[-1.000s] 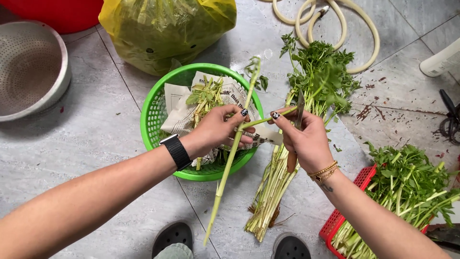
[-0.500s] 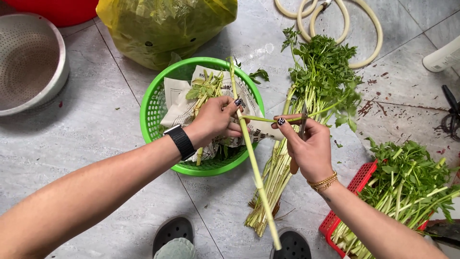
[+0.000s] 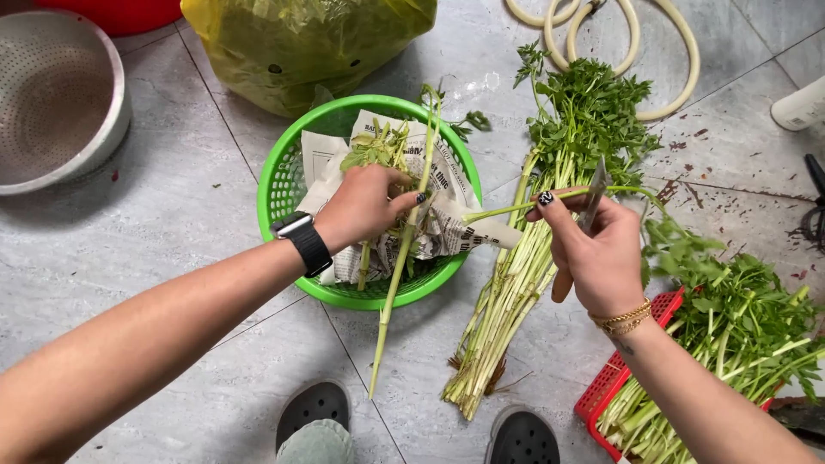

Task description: Trimming the ends of celery stalks and sorting them into baskets while sitting on the floor.

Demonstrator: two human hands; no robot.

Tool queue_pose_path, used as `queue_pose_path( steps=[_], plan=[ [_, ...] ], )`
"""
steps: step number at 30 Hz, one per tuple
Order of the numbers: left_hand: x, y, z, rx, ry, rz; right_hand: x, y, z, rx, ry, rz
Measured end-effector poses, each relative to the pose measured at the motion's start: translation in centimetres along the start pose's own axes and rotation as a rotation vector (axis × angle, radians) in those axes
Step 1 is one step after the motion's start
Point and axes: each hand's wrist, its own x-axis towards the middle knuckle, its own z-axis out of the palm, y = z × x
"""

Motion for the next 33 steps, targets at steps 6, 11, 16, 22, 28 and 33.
queue_pose_path(
  steps=[6, 11, 16, 22, 28, 33],
  plan=[
    [-2.0, 3.8, 0.9, -0.442, -0.045, 0.119, -0.3, -3.3, 2.2, 0.012, -0.064, 0.030],
    [-3.2, 3.9, 2.2, -0.602, -0.084, 0.161, 0.1, -2.0, 2.5, 0.049, -0.078, 0.050],
    [-3.2, 3.0, 3.1, -0.693, -0.069, 0.115, 0.6, 0.0, 1.8, 0.124, -0.051, 0.086],
    [-3.8, 1.7, 3.3, -0.752, -0.084, 0.075, 0.7, 0.2, 0.5, 0.147, -0.026, 0.102],
    [-4.4, -0.1, 1.5, -0.649, -0.042, -0.010, 1.3, -0.1, -1.8, 0.118, 0.001, 0.107],
    [-4.1, 0.8, 0.8, -0.423, 0.092, 0.090, 0.4, -0.1, -1.1, 0.122, 0.019, 0.099]
  ],
)
